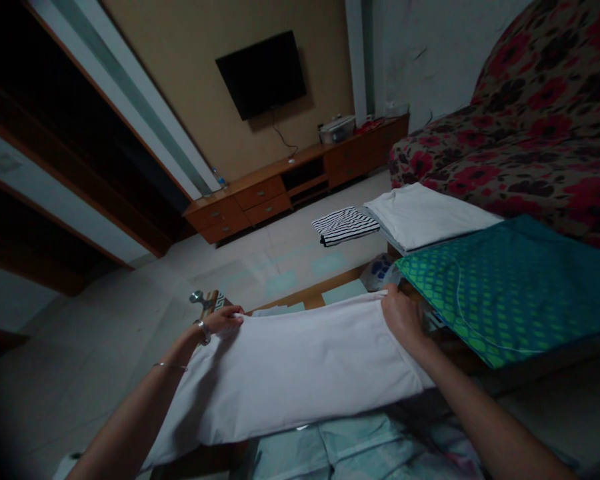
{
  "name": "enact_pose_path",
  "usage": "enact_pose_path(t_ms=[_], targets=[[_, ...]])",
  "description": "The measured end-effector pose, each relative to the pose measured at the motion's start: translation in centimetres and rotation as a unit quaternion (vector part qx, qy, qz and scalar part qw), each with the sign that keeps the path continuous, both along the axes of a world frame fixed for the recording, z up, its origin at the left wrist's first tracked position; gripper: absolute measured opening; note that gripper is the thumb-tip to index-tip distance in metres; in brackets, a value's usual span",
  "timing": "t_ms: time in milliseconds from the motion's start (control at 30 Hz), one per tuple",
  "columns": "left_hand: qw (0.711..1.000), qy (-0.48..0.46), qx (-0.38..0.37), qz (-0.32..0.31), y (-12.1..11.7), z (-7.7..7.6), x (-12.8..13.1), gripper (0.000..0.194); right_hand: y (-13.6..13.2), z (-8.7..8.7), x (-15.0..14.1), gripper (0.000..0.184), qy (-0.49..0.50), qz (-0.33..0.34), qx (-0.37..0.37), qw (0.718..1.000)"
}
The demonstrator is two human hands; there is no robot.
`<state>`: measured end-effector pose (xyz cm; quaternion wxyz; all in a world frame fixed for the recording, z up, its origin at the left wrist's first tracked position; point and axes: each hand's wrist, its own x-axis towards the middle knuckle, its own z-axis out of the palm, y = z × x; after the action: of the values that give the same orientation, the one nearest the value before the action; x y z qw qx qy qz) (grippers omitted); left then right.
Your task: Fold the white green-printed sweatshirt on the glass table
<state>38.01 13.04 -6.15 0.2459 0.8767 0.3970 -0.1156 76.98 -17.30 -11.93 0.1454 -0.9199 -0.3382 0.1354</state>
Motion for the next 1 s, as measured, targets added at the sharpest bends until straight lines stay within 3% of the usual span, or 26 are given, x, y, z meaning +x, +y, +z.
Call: enact_pose_path(t_ms=[233, 367, 433, 500, 567, 633, 700, 800, 1000], targets=[[0.988, 0.035, 0.133, 0.065, -1.3, -0.9, 2.5, 0.023, 1.2, 1.4, 0.5, 0.037, -0.04, 0.036, -0.041, 0.998], [0.959, 0.02, 0.266, 0.097, -4.5, -0.5, 4.0, 0.032, 1.5, 2.7, -0.6, 0.034, -0.167, 0.043, 0.025, 0.985], [0.938, -0.006, 0.338, 0.081, -6.7, -0.2, 4.5, 0.033, 1.5, 2.6, -1.7, 0.034, -0.2, 0.088, 0.065, 0.974], [0.926, -0.028, 0.377, 0.014, -8.9, -0.4, 4.6, 0.031, 1.5, 1.6, -2.8, 0.034, -0.19, 0.163, 0.098, 0.963], [0.927, -0.033, 0.366, -0.072, -10.5, -1.4, 4.4, 0.031, 1.6, 0.0, -3.7, 0.034, -0.171, 0.223, 0.124, 0.952], [0.938, -0.014, 0.328, -0.112, -11.3, -2.9, 3.9, 0.04, 1.9, -1.7, -3.8, 0.038, -0.165, 0.249, 0.136, 0.945], [0.946, 0.009, 0.308, -0.098, -11.4, -4.5, 3.3, 0.052, 2.2, -2.9, -3.1, 0.043, -0.168, 0.251, 0.134, 0.944], [0.951, 0.022, 0.302, -0.066, -11.2, -6.0, 2.7, 0.058, 2.8, -3.4, -1.6, 0.047, -0.175, 0.256, 0.122, 0.943], [0.953, 0.0, 0.302, -0.024, -13.7, -6.6, 2.4, 0.061, 2.9, -2.9, 0.4, 0.045, -0.193, 0.297, 0.11, 0.929]])
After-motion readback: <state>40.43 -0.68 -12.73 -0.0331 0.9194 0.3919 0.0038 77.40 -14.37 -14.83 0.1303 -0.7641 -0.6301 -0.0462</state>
